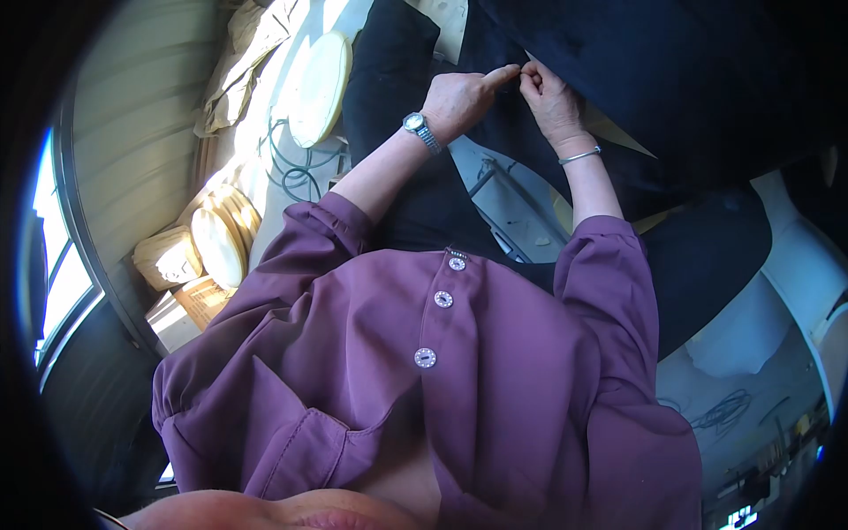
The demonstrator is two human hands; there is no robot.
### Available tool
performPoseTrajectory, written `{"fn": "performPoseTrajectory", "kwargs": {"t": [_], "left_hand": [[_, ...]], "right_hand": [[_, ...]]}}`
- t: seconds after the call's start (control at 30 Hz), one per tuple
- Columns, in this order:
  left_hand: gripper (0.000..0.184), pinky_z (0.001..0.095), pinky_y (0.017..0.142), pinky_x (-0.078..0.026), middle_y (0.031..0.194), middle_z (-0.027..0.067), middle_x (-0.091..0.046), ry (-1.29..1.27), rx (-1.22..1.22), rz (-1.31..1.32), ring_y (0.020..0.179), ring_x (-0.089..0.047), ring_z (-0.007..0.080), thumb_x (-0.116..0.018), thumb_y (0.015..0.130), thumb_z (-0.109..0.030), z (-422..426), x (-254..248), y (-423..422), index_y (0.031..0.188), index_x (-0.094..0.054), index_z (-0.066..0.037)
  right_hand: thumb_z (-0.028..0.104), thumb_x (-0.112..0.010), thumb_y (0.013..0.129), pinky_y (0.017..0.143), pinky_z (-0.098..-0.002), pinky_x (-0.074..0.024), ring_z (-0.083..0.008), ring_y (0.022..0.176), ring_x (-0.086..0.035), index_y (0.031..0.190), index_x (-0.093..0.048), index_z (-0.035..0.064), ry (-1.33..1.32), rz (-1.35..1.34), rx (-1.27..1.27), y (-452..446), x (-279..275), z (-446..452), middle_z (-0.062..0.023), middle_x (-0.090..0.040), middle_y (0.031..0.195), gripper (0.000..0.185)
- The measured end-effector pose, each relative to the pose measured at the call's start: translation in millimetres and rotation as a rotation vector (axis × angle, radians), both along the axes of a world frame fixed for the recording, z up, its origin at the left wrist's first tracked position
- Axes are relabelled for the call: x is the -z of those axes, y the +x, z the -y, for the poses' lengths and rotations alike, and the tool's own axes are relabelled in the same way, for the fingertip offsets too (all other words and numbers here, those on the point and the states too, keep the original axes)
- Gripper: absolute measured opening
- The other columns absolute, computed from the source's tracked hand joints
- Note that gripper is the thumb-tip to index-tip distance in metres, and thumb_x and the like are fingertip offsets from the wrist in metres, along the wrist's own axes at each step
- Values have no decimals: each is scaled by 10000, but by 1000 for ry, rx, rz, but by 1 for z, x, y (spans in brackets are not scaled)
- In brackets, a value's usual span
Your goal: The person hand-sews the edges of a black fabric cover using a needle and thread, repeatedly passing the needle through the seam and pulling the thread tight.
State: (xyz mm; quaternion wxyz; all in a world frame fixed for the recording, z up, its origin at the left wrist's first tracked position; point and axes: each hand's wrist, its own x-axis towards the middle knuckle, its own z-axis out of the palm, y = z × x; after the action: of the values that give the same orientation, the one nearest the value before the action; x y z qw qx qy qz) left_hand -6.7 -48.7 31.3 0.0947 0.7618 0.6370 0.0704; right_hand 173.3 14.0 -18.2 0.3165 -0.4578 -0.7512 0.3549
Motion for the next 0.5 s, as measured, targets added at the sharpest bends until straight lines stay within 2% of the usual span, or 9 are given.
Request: {"fn": "performPoseTrajectory", "kwargs": {"t": [0.13,0.23,0.33,0.43,0.47,0.5], "left_hand": [[464,414,507,-505,669,70,-657,28,25,44,594,-667,278,-568,948,-143,3,1,-2,1394,-597,-268],[439,412,524,-521,697,91,-681,41,-6,97,629,-687,281,-578,953,-162,5,5,-1,1374,-611,-280],[365,401,552,-541,750,98,-712,-23,-74,149,679,-709,273,-604,955,-202,5,-2,1,1305,-663,-288],[290,402,589,-558,788,92,-730,89,-121,397,720,-721,270,-629,951,-236,2,4,-5,1225,-708,-286],[259,352,602,-570,809,72,-744,124,-129,381,696,-726,250,-672,939,-201,-3,0,-6,1177,-742,-274],[255,353,589,-565,812,62,-743,168,-67,318,692,-725,248,-672,937,-212,-11,1,-7,1177,-738,-269]], "right_hand": [[123,-731,879,615,-364,-520,-202,605,-616,897,-669,60,67,57,-2,-1,-5,-1,-37,-621,694,90],[124,-727,877,632,-376,-534,-231,625,-634,903,-674,59,93,34,-21,-1,-1,-4,-59,-636,702,88],[101,-728,911,610,-324,-535,-164,596,-614,959,-676,32,157,73,-59,1,-5,-3,-52,-629,693,98],[98,-732,902,616,-333,-541,-191,608,-629,957,-675,27,220,132,-55,0,-3,-3,-72,-640,708,106],[108,-731,888,632,-358,-543,-228,629,-640,937,-672,31,214,123,-43,0,-3,-3,-82,-645,710,108],[118,-730,874,648,-383,-545,-264,649,-650,917,-669,35,208,115,-32,-1,-3,-2,-92,-650,712,111]]}}
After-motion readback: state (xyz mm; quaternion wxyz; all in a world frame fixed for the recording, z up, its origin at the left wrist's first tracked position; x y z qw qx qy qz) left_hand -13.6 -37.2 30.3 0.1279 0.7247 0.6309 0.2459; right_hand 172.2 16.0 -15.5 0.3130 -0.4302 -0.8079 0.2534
